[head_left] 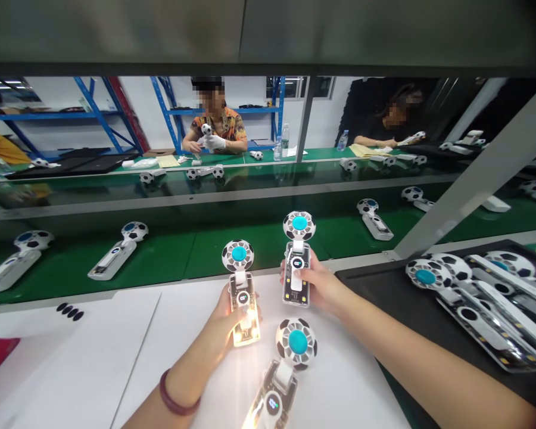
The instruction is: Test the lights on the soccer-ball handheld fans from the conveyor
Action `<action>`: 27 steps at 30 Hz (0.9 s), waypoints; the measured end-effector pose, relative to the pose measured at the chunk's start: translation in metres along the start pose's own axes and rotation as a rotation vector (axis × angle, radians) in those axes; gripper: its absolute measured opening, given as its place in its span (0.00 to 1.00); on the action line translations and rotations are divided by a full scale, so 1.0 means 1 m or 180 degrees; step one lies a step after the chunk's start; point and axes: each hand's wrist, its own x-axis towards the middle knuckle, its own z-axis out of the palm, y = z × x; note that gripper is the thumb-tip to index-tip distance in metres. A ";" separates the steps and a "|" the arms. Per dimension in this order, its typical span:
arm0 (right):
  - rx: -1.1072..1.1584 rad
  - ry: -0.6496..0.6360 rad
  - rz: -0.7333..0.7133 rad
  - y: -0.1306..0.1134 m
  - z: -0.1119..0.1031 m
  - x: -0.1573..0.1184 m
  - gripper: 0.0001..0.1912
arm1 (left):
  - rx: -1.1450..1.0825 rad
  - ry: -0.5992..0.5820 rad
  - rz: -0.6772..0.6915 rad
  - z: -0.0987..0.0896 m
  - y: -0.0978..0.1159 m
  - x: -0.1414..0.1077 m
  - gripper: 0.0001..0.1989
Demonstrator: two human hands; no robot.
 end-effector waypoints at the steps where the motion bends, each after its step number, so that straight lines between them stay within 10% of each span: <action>1: 0.0000 -0.0037 0.0007 0.000 0.001 -0.001 0.29 | -0.0041 0.0020 0.0046 0.000 0.000 0.000 0.24; 27: 0.0100 -0.0058 0.0367 -0.004 -0.003 -0.001 0.30 | -0.0133 -0.0199 0.0190 0.000 -0.003 -0.001 0.29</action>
